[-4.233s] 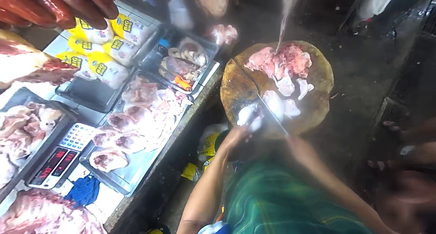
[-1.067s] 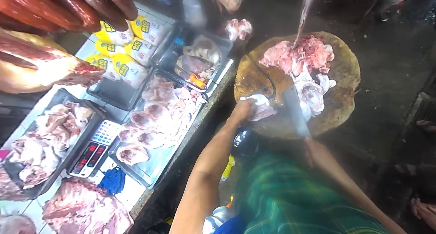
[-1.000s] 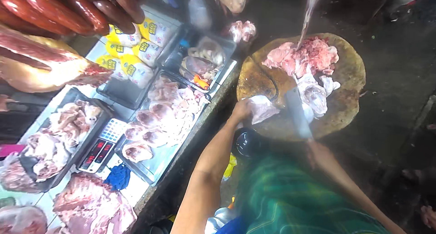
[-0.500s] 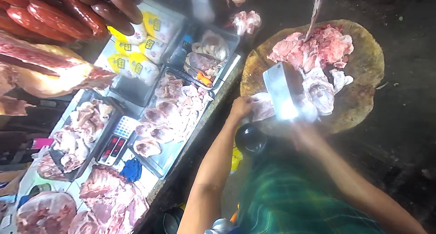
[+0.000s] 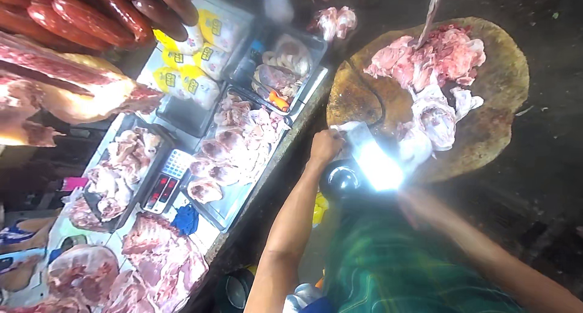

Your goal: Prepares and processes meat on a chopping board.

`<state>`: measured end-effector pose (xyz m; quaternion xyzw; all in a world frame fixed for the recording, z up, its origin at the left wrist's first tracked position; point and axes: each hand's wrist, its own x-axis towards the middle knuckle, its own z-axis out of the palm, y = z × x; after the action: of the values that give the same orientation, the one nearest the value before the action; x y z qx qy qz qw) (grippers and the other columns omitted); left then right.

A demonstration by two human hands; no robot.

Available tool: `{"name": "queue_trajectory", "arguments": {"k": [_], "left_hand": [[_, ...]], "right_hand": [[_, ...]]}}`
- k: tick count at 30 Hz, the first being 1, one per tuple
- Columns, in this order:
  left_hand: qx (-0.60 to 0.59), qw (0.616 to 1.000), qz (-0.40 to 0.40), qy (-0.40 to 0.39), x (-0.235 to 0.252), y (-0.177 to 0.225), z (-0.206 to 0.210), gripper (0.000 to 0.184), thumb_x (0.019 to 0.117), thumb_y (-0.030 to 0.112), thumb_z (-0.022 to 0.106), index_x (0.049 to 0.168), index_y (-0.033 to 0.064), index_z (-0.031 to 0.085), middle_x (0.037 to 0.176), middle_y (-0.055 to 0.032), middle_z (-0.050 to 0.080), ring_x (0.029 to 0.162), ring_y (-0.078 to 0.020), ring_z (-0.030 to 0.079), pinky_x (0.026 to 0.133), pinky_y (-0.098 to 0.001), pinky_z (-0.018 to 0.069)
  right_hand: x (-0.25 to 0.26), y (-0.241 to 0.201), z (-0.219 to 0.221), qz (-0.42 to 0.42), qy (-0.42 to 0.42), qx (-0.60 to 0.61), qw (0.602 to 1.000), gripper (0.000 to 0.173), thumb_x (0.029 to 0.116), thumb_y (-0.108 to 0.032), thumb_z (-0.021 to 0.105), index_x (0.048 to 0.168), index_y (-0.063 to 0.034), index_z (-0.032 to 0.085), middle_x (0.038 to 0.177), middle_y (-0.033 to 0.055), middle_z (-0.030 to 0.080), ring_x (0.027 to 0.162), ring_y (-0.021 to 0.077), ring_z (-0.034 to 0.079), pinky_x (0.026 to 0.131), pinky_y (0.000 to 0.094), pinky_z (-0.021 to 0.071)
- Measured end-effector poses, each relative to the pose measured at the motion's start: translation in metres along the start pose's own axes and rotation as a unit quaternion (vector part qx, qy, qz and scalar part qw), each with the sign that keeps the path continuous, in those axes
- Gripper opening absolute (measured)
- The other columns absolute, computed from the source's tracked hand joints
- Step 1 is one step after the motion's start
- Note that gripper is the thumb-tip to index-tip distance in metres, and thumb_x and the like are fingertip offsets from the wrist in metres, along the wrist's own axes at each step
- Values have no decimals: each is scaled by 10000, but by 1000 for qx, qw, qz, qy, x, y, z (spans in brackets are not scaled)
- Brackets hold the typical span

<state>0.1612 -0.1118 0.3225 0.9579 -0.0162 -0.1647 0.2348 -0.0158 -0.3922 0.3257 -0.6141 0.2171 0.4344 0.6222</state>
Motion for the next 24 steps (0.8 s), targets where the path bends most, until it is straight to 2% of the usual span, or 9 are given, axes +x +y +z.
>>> {"name": "queue_trajectory", "arguments": {"k": [2, 4, 6, 9, 12, 15, 19, 24], "left_hand": [[5, 1000, -4, -4, -5, 1, 1, 165, 922, 296, 706, 990, 163, 776, 945, -40, 764, 906, -231, 729, 844, -548, 580], [21, 1000, -3, -10, -8, 9, 1, 175, 935, 296, 697, 991, 150, 777, 947, -56, 762, 914, -249, 727, 845, -553, 575], [29, 1000, -9, -8, -8, 13, -1, 186, 950, 284, 670, 996, 135, 772, 950, -74, 756, 926, -265, 722, 849, -554, 568], [-8, 999, -26, 45, -4, 1, 0, 194, 958, 274, 657, 1000, 120, 768, 924, -70, 758, 886, -245, 726, 840, -530, 574], [-113, 987, -72, 88, -14, -15, -17, 226, 976, 288, 666, 1062, 100, 756, 926, -49, 766, 811, -182, 739, 808, -455, 618], [-154, 978, -128, 49, -41, -30, -33, 227, 952, 299, 711, 1062, 106, 755, 876, -40, 765, 735, -162, 722, 715, -414, 607], [-243, 954, -176, -6, -80, -51, -26, 209, 995, 217, 665, 1122, 62, 725, 906, -71, 758, 764, -175, 723, 712, -383, 613], [-339, 923, -179, -33, -96, -62, -25, 251, 1042, 239, 618, 1140, 28, 712, 889, -79, 750, 706, -147, 703, 672, -322, 601]], "right_hand": [[26, -19, 6, -19, -13, 14, 1000, 485, 1090, -531, 401, 1117, -80, 577, 682, 31, 542, 451, 140, 515, 426, 314, 519], [58, -27, 14, -31, -21, 39, 999, 524, 1070, -576, 417, 1100, -84, 594, 688, 33, 545, 452, 136, 521, 427, 306, 521], [66, -26, 15, -24, -31, 31, 999, 550, 1048, -621, 426, 1071, -97, 591, 673, 31, 534, 440, 138, 512, 414, 313, 515], [27, 4, -10, -6, -57, -67, 996, 522, 1059, -597, 425, 1106, -98, 573, 667, 30, 531, 441, 149, 508, 420, 336, 511], [-15, 31, -40, 40, -53, -161, 985, 513, 1049, -584, 471, 1180, -106, 605, 698, 33, 556, 474, 150, 529, 446, 341, 515], [-32, 39, -47, 34, -8, -146, 989, 464, 1055, -550, 490, 1158, -112, 604, 674, 26, 547, 454, 141, 524, 421, 322, 506], [-32, 33, -46, -24, 78, -107, 991, 438, 1073, -514, 472, 1166, -104, 597, 655, 21, 544, 435, 143, 522, 399, 331, 511], [-27, 26, -43, -73, 144, -75, 984, 421, 1066, -489, 509, 1171, -91, 596, 649, 24, 544, 421, 144, 522, 386, 333, 514]]}}
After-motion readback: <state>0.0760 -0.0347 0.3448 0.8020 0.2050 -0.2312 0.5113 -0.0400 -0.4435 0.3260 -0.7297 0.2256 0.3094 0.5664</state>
